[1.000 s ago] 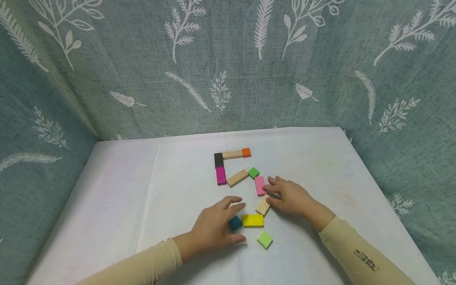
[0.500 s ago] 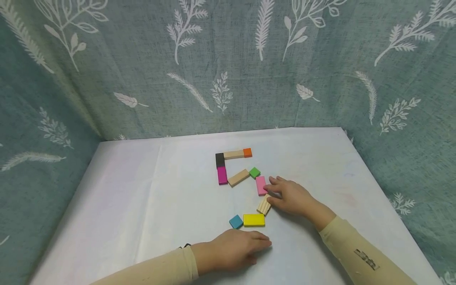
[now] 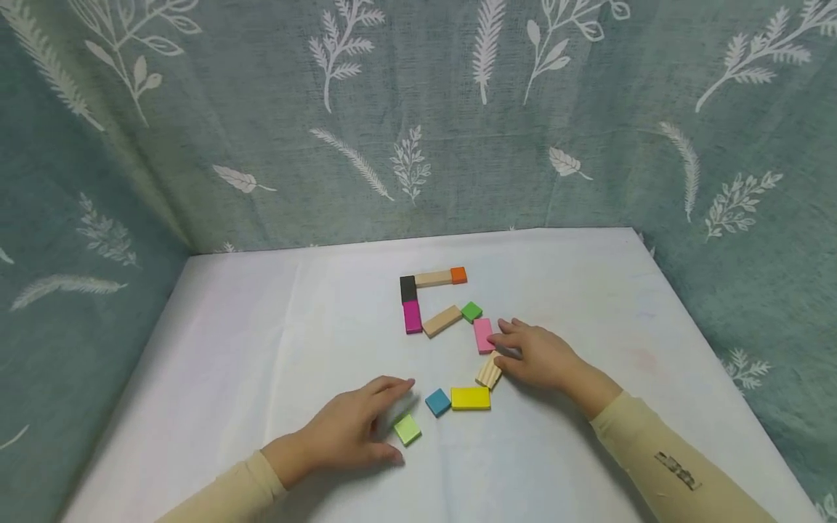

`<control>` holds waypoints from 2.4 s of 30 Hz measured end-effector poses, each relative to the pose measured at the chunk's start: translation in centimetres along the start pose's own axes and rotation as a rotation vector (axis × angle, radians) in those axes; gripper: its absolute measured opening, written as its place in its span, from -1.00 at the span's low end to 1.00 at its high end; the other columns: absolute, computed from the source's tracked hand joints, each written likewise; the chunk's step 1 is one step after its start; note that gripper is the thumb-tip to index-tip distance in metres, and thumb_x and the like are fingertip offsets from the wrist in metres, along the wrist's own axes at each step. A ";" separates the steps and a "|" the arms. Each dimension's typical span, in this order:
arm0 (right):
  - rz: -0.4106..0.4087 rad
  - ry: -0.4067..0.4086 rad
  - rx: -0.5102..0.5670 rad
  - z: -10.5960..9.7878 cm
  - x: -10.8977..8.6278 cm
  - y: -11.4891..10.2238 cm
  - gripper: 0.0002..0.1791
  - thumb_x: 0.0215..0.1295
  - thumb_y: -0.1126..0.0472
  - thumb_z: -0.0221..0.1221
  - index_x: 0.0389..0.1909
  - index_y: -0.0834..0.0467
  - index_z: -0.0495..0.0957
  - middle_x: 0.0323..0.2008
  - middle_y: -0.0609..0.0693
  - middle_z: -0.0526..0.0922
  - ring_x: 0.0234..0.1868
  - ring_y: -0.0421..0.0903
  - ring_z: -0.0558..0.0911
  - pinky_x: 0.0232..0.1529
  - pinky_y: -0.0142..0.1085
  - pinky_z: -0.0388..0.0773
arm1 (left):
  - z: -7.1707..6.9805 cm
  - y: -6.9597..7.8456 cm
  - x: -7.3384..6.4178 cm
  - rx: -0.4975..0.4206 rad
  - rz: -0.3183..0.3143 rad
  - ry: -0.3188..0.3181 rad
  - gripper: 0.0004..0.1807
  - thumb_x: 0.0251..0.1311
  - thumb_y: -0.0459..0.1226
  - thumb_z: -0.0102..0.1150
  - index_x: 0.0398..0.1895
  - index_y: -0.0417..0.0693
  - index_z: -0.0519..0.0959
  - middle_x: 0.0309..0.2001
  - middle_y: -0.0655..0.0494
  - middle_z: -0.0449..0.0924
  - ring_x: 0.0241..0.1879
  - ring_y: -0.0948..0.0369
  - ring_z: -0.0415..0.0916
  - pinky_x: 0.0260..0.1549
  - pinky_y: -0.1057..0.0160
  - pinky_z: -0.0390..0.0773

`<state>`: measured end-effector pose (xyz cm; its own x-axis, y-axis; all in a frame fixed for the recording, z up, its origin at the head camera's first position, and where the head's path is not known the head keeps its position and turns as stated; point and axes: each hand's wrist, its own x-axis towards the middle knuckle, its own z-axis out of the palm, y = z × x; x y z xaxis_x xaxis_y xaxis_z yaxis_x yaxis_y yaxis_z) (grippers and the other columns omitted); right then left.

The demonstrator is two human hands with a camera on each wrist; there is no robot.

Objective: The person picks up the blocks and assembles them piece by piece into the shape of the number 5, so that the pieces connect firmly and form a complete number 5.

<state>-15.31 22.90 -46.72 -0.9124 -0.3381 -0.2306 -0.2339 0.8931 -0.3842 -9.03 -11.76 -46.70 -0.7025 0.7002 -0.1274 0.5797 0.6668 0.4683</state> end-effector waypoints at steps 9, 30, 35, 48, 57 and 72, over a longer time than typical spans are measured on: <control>-0.008 0.005 0.019 0.1 -0.1 0.2 -0.44 0.36 -0.06 0.26 0.36 -0.07 0.51 0.46 0.08 0.40 0.53 0.19 0.27 0.42 0.21 0.29 | 1.5 0.5 0.6 0.172 -0.065 0.041 -0.36 0.21 0.17 0.31 0.25 0.04 0.59 0.27 0.19 0.50 0.05 0.23 0.64 -0.07 0.13 0.70; -0.046 0.023 0.042 0.0 -0.3 0.3 -0.47 0.36 -0.01 0.26 0.33 -0.01 0.54 0.44 0.12 0.42 0.51 0.21 0.29 0.42 0.20 0.30 | -1.3 -1.8 5.1 -0.498 -0.312 0.079 -0.51 0.09 -0.26 0.50 0.16 0.02 0.68 -0.35 0.18 0.55 -0.41 0.23 0.43 -0.55 0.40 0.44; -0.055 0.024 0.039 0.0 -0.3 0.4 -0.46 0.36 -0.02 0.26 0.34 -0.03 0.53 0.44 0.12 0.42 0.52 0.20 0.29 0.42 0.19 0.30 | -1.0 -1.4 5.8 -0.353 -0.295 0.128 -0.50 -0.02 -0.18 0.58 0.07 0.03 0.72 -0.31 0.26 0.59 -0.39 0.26 0.42 -0.47 0.39 0.46; -0.027 0.025 0.033 -0.3 -0.3 0.1 -0.45 0.34 -0.01 0.28 0.34 -0.04 0.53 0.44 0.11 0.42 0.51 0.19 0.30 0.40 0.21 0.32 | -0.8 -0.5 5.8 -0.198 -0.273 0.089 -0.47 -0.11 -0.10 0.64 0.03 0.12 0.76 -0.18 0.29 0.47 -0.33 0.32 0.41 -0.33 0.38 0.48; 0.010 0.006 0.009 -0.3 -0.3 0.0 -0.43 0.32 -0.04 0.30 0.35 -0.06 0.53 0.46 0.10 0.39 0.51 0.18 0.30 0.40 0.19 0.34 | -1.1 -0.5 5.6 -0.220 -0.281 0.051 -0.27 -0.14 -0.02 0.64 0.20 0.06 0.65 -0.08 0.24 0.53 -0.36 0.31 0.43 -0.37 0.38 0.51; 0.032 -0.058 -0.200 -2.1 1.0 -1.7 -0.48 0.19 -0.04 0.40 0.19 -0.05 0.65 0.42 0.07 0.45 0.52 0.19 0.29 0.45 0.27 0.20 | -3.5 1.5 -0.7 -0.361 -0.413 0.398 -0.32 0.14 0.06 0.44 0.31 0.06 0.54 0.27 0.22 0.50 -0.11 0.28 0.58 -0.28 0.33 0.58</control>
<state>-16.50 21.72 -44.42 -0.9008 -0.3201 -0.2936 -0.2725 0.9428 -0.1919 -9.10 -12.16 -42.85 -0.9753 0.2127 -0.0594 0.1052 0.6841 0.7218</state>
